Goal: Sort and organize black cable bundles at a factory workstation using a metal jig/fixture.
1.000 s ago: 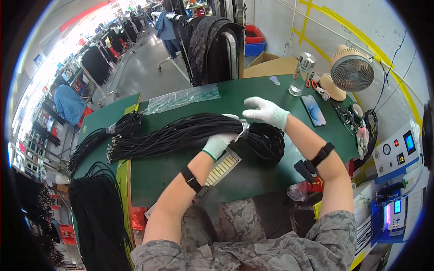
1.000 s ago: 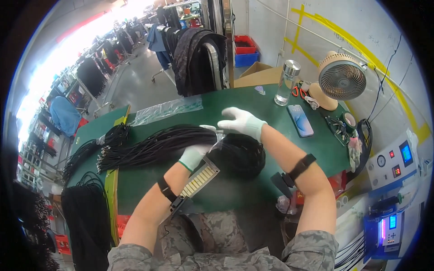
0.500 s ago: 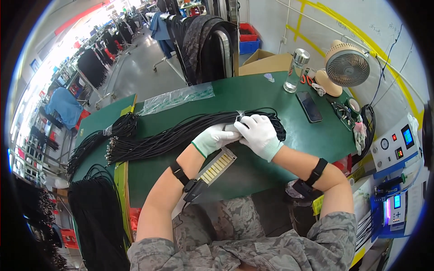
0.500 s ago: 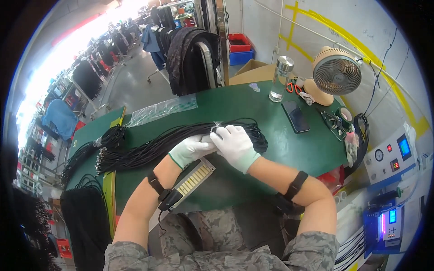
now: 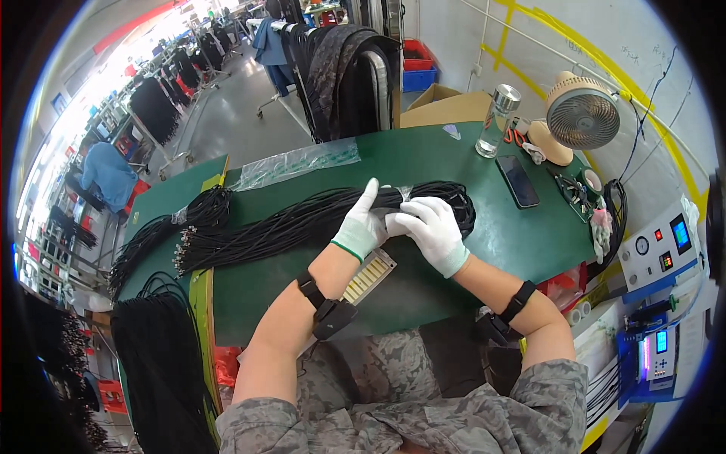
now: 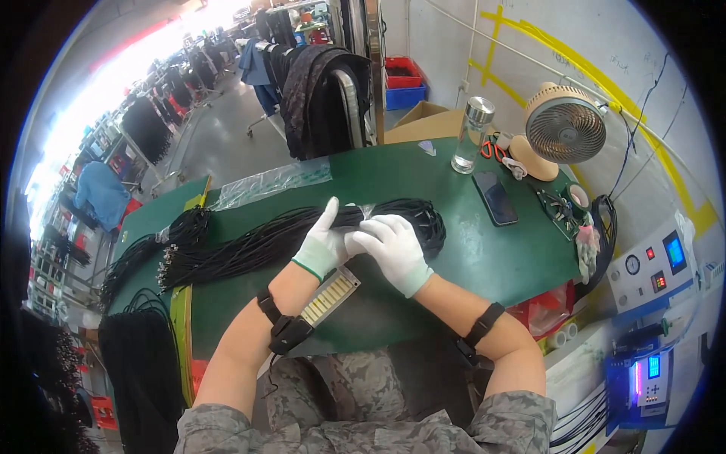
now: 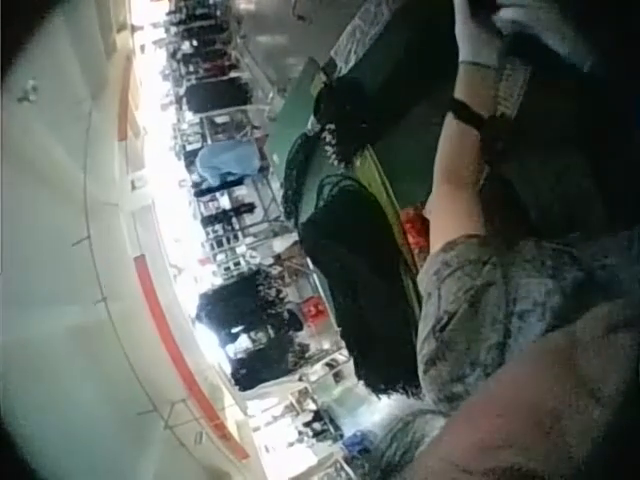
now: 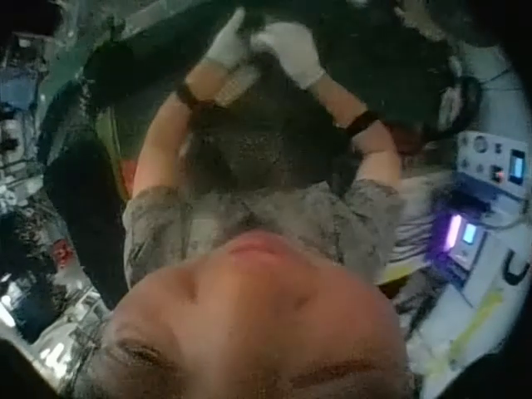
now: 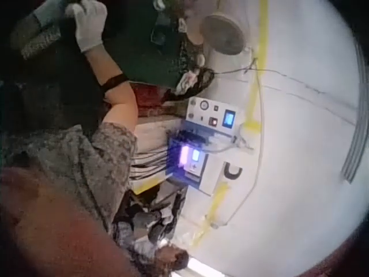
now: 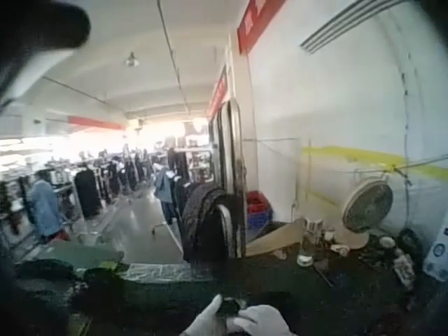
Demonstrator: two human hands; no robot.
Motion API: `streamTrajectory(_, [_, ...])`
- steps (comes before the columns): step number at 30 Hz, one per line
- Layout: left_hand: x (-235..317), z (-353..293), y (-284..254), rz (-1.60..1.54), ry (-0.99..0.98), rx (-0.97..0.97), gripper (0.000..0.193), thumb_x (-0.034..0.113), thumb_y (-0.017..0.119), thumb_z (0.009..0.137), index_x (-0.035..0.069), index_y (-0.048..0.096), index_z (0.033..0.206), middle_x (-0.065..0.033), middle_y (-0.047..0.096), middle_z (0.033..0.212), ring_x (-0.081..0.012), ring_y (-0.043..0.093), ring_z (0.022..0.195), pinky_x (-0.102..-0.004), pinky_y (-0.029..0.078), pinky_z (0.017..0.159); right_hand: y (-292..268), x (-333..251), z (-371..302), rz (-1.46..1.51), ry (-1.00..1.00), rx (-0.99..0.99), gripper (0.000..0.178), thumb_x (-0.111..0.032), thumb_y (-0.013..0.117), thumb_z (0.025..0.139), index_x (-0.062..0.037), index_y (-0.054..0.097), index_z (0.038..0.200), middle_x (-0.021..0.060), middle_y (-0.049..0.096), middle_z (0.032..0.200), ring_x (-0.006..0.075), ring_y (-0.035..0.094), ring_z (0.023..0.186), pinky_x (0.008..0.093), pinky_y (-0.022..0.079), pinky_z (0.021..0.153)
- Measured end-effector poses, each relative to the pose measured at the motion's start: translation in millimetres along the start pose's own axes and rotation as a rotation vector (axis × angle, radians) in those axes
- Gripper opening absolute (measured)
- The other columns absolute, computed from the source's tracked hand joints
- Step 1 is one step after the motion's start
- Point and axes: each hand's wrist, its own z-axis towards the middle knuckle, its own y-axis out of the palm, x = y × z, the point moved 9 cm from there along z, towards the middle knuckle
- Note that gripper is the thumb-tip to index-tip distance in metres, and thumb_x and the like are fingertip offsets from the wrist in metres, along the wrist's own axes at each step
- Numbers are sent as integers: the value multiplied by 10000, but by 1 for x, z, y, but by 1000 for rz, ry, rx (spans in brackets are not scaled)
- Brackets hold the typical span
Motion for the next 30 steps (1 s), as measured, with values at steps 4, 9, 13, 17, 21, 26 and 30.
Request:
streamTrajectory(4, [5,-5,9,19,148,-5,272,279,551,940,38,570,1065,-154,617,1051,-273,595,940,-395,484,866,-6,1,-2,157,-26,15,373,-76,689,676,-100,607,1039,78,597,1059,291,572,986,401,457,843])
streamTrajectory(9, [10,6,-13,-149,177,37,148,168,590,914,46,603,998,-114,628,1005,-241,595,914,-383,492,853,-1,-12,-8,288,-58,14,324,-58,650,694,-89,611,1015,75,600,1048,288,571,972,386,475,822])
streamTrajectory(13, [6,-2,8,-90,177,49,149,133,605,897,47,595,1019,-82,632,997,-224,594,914,-370,492,856,-11,-10,6,411,-60,-43,328,-52,678,691,-61,601,1011,91,601,1019,292,577,938,389,479,819])
streamTrajectory(17, [8,-8,-8,-14,229,81,144,125,598,898,57,593,1026,-65,634,981,-210,594,910,-369,481,870,-40,31,46,224,97,242,340,-85,726,682,-33,594,991,119,606,979,303,584,906,367,476,828])
streamTrajectory(21, [7,-20,8,145,229,63,180,133,614,883,79,589,1052,-62,630,997,-213,585,973,-365,462,902,37,123,32,369,542,-111,389,-153,732,718,-27,599,1061,128,615,1029,296,587,951,331,463,864])
streamTrajectory(26, [29,-30,34,684,430,-71,247,51,615,844,70,598,1090,-85,612,1099,-251,551,1071,-356,422,963,135,117,0,807,537,-848,540,-369,671,811,0,567,1192,143,629,1102,250,602,993,310,459,857])
streamTrajectory(30, [28,0,45,2188,392,94,381,42,651,801,40,572,1173,-110,596,1154,-232,527,1129,-328,401,981,137,109,-5,973,548,-809,574,-396,646,839,4,537,1237,158,615,1149,238,597,1023,305,455,872])
